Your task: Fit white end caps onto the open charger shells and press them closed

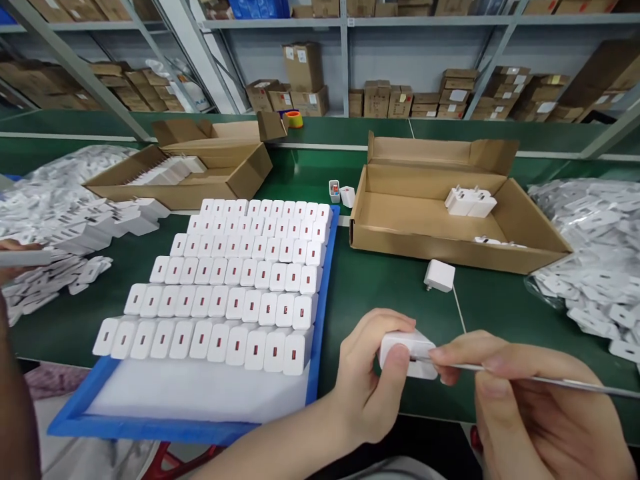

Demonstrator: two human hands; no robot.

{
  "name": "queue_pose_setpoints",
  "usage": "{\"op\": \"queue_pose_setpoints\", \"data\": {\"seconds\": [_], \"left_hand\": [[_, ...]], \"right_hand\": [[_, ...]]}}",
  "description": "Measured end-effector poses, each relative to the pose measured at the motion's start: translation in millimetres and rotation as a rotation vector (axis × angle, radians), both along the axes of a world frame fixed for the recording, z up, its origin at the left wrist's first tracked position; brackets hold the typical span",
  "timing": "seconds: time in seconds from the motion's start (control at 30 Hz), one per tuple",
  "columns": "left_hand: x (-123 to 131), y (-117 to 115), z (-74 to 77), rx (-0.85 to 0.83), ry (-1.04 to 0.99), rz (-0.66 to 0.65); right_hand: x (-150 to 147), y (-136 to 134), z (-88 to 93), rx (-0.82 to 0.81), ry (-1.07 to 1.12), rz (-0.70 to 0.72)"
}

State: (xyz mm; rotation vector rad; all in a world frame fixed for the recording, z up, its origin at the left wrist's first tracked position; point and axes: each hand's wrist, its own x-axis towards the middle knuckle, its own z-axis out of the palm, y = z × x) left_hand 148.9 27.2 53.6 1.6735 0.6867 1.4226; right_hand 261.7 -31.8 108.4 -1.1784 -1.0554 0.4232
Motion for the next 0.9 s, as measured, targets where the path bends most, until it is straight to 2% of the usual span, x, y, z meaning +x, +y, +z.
{"op": "queue_pose_setpoints", "data": {"seconds": [0.37,0.57,0.73,0.83,0.9], "left_hand": [[2,-2,-4.4,0.005,0.014,0.051],[3,-2,-5.6,0.022,0.028,0.032],[1,0,-2.9,0.046,0.069,0.039],[1,2,0.2,0.053,0.11,0.048],[2,4,0.9,0.047,0.113,0.061]], "right_hand": [[2,1,-1.4,-0.034,0.026,0.02],[6,4,-1.3,-0.07,0.029,0.138],[12,4,-8.6,-0.047,0.089,0.253],[12,1,-11.9,-0.063,0.085,0.251],[13,-5,-11.2,-0.096,0.059,0.184]]}}
